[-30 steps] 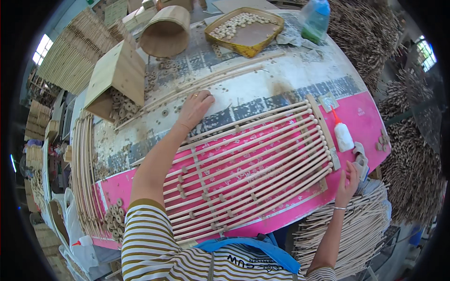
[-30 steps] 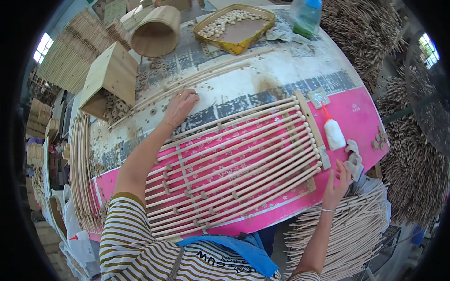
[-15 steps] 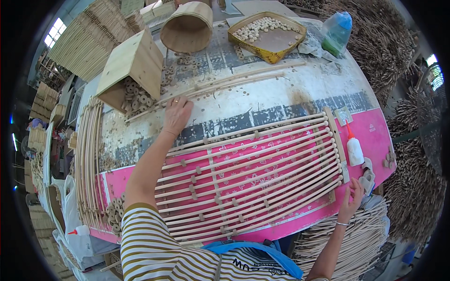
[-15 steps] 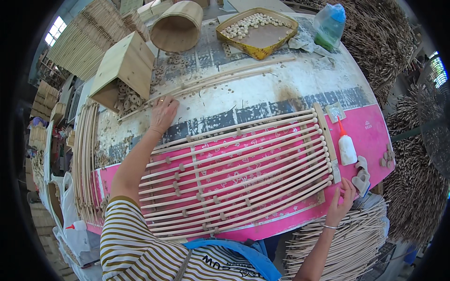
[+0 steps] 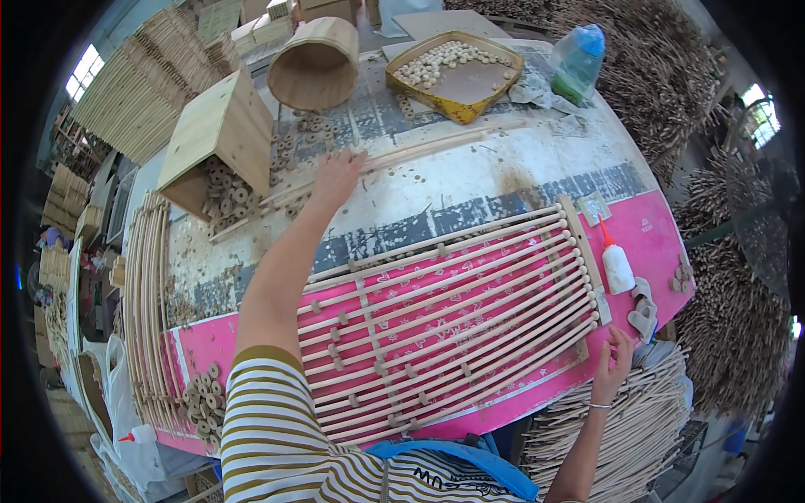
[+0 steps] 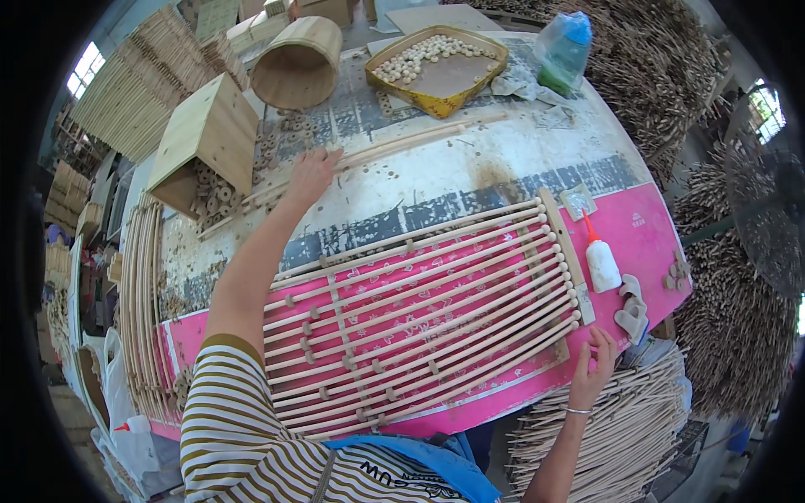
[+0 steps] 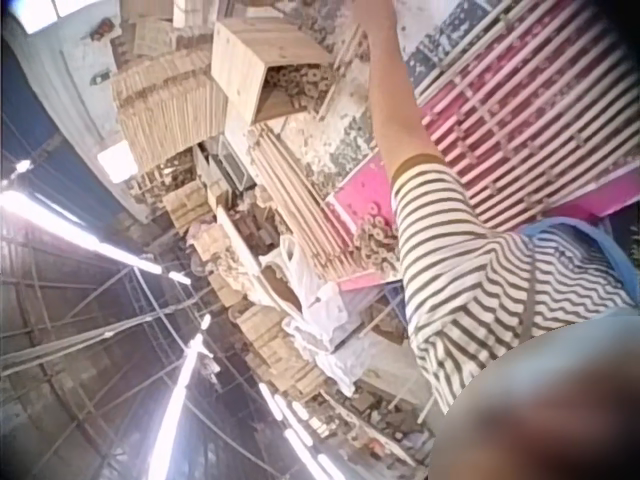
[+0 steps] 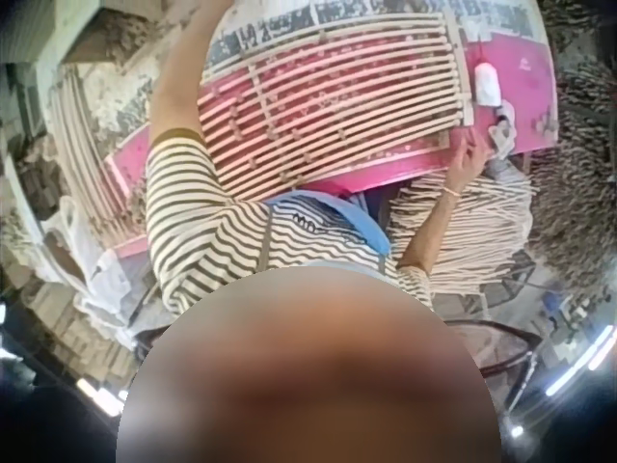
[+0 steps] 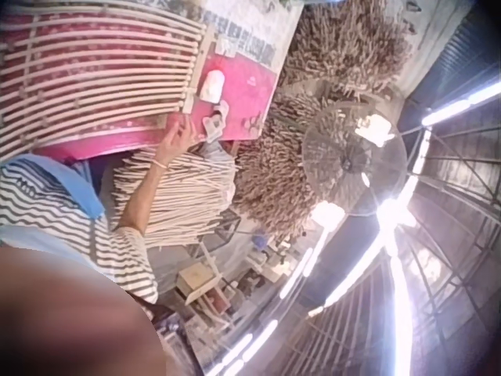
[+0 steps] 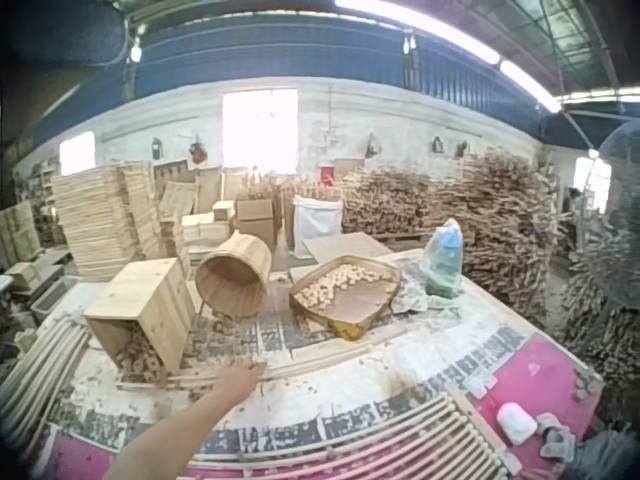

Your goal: Assembling a wooden structure by gluing wooden dowels and rings onto a frame.

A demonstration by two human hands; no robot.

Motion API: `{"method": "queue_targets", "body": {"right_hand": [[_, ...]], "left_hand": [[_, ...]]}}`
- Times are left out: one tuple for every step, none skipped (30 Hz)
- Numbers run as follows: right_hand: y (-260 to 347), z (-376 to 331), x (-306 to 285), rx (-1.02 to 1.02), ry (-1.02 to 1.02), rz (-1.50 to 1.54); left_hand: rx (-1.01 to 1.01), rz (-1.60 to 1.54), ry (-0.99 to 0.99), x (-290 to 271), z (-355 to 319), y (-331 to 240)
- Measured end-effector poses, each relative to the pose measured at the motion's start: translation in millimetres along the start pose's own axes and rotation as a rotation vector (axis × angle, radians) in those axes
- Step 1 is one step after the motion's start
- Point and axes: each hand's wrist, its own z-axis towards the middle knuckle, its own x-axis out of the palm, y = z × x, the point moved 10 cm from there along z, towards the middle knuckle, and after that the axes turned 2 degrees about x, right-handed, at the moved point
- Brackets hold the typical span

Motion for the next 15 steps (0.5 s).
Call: {"method": "queue_targets", "body": {"right_hand": [[3,-1,-1,-0.024,-0.002,-0.026],[9,-2,-2,-0.051,-0.003,-0.05],[12,-2,5,-0.032,0.022,-0.022],[11,-2,8,-0.025,0.03,0.003],[6,-2,9,-0.023,0.037,0.026],[1,-4,11,-0.034,0.039,0.012],[-4,-7,13,-0.049,0.046,0.008],[-9,-9,10,-0.06,0.043,-0.012],[-6,-11,8,-0.054,0.058,-0.003],[-8,-12,7,-0.048,0.07,0.014],[-9,-12,7,-0.037,0.08,0.028],[-3,-12,8,-0.036,0.094,0.029],[2,-11,10,-0.05,0.099,0.029],[3,-11,14,-0.038,0.121,0.042],[4,-12,16,-0.021,0.139,0.051]], "left_hand": [[-0.017,-0.043,0.015,-9,-5,0],[-0.038,-0.085,0.03,-14,-6,0],[-0.058,-0.066,0.028,-14,-12,13],[-0.013,-0.101,-0.022,-8,-16,23],[0.03,-0.136,-0.075,-1,-19,31],[0.032,-0.143,-0.145,3,-21,37],[0.035,-0.151,-0.216,2,-20,36],[0.007,-0.145,-0.182,1,-13,24],[-0.022,-0.14,-0.146,-2,-10,11],[-0.05,-0.118,-0.193,-11,-10,2],[-0.072,-0.098,-0.239,-20,-14,-3],[-0.089,-0.094,-0.243,-23,-21,-3],[-0.098,-0.138,-0.282,-28,-28,-3],[-0.102,-0.185,-0.321,-32,-33,-2],[-0.106,-0.191,-0.325,-35,-35,-2]]}}
